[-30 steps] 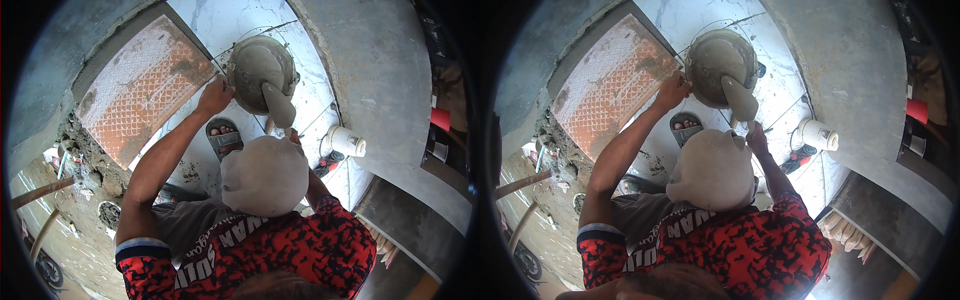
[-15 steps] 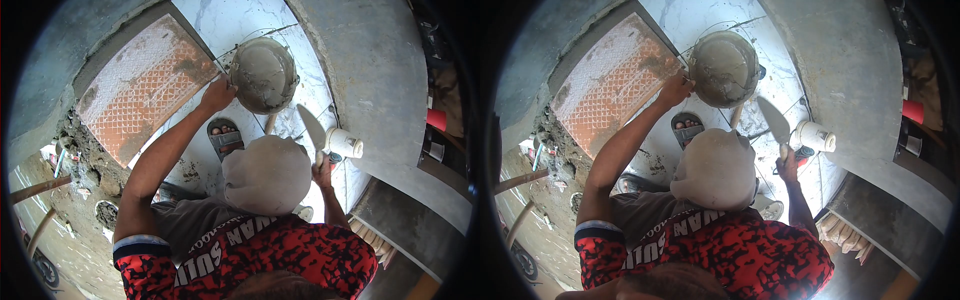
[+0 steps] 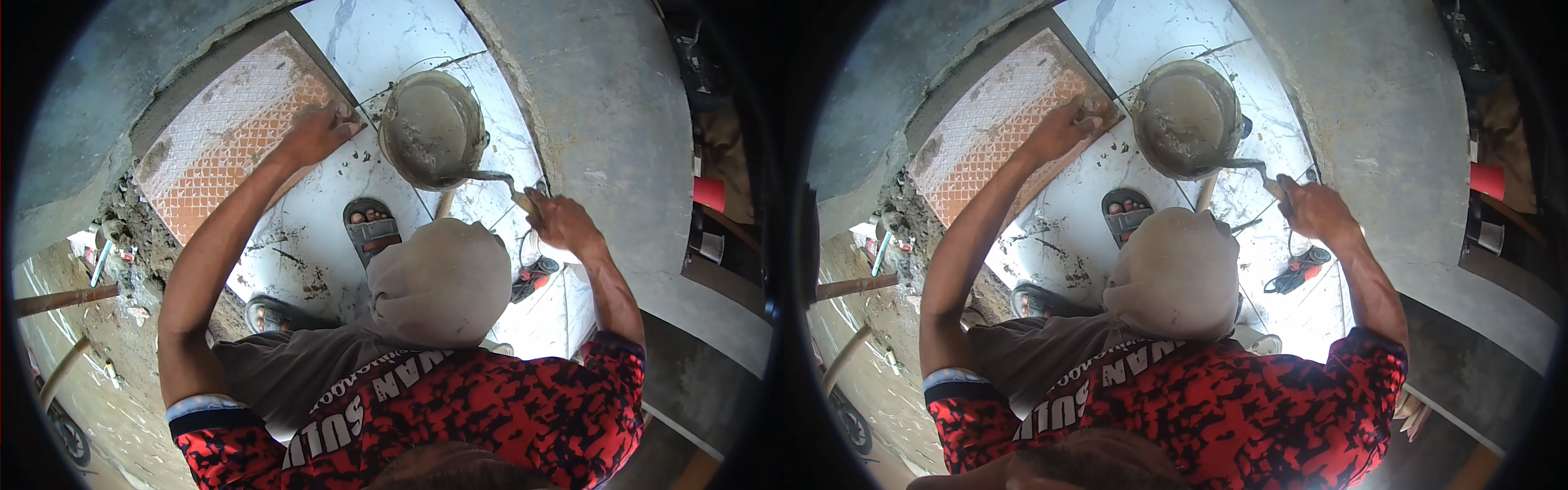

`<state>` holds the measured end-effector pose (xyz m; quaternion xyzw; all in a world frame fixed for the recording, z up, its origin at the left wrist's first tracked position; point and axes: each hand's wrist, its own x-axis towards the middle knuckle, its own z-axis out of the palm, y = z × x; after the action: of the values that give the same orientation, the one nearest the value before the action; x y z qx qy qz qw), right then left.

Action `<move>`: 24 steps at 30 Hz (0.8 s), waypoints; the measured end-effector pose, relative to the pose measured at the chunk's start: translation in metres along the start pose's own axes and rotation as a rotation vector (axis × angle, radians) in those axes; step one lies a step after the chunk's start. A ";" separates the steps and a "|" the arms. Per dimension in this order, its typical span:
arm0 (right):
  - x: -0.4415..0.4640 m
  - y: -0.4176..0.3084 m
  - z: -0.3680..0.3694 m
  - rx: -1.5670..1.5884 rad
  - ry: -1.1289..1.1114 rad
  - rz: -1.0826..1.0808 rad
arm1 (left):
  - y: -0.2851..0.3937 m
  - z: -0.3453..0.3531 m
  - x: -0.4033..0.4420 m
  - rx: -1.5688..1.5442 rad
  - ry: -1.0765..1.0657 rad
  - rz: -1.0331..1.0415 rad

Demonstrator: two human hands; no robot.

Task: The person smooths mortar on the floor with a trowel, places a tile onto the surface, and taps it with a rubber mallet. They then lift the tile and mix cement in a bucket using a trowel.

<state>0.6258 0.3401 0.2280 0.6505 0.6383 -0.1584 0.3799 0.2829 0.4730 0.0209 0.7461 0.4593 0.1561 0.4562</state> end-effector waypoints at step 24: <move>0.067 -0.058 -0.019 -0.126 0.063 0.010 | -0.007 0.037 -0.173 0.088 -0.693 0.031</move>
<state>0.5745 0.3953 0.1774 0.6332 0.6555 -0.0954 0.4004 0.2116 0.3105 0.0275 0.7805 0.2723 -0.1194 0.5499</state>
